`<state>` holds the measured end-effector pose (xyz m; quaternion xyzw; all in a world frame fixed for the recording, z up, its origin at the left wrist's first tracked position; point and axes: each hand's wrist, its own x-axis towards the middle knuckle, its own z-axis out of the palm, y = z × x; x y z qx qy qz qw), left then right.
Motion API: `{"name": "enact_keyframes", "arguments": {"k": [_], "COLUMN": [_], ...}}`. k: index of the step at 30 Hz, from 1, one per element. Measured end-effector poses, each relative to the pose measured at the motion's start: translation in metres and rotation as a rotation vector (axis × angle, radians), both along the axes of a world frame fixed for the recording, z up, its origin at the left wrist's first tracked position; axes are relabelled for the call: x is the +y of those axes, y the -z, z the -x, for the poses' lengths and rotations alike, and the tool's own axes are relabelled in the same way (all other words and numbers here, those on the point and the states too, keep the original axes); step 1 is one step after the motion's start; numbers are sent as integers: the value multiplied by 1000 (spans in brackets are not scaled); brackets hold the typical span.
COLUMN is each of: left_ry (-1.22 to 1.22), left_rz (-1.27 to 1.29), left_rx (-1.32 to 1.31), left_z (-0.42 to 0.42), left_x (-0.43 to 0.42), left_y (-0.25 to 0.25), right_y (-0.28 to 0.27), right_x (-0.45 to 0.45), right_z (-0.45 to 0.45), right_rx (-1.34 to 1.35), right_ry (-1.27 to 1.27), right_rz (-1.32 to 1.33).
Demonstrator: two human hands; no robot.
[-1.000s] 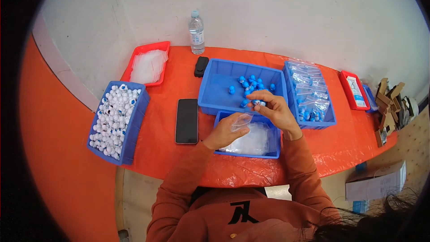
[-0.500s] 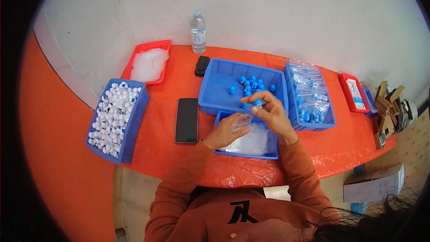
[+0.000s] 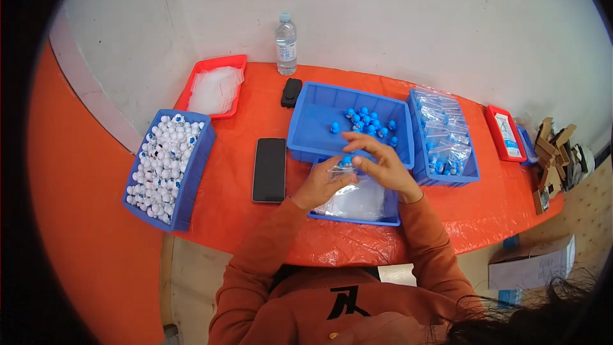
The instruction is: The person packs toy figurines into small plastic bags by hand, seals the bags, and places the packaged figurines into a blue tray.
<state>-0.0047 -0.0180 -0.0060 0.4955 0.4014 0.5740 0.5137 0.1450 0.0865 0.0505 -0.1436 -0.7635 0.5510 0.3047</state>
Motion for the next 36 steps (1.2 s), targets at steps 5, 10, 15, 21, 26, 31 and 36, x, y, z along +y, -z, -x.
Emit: {"name": "enact_keyframes", "arguments": {"k": [5,10,15,21,26,31,36], "left_ry": [-5,-7,-15,11,85,112,63], "left_rz": [21,31,42,21,105,192,101], "left_rx": [170,229,161,97,52,126,247], "left_z": [-1,-2,-2,-3,-3,-1,-1], "left_x": [-1,2,0,3,3,1,1], "left_y": [-8,-5,-6,-9,-8,-17,-12], "right_y": [-17,27,36,-9,-53,-41,-29], "right_x": [44,83,86,70,24,9,2], "right_z": [20,71,84,49,-6,-13,-5], "right_rx": [-227,-564,-620,-390,-257,-241,-227], "right_ry": [186,47,212,36,-206,-145,-151], "right_rz": [-195,-916,-935,-416,-117,-355,-557]}}
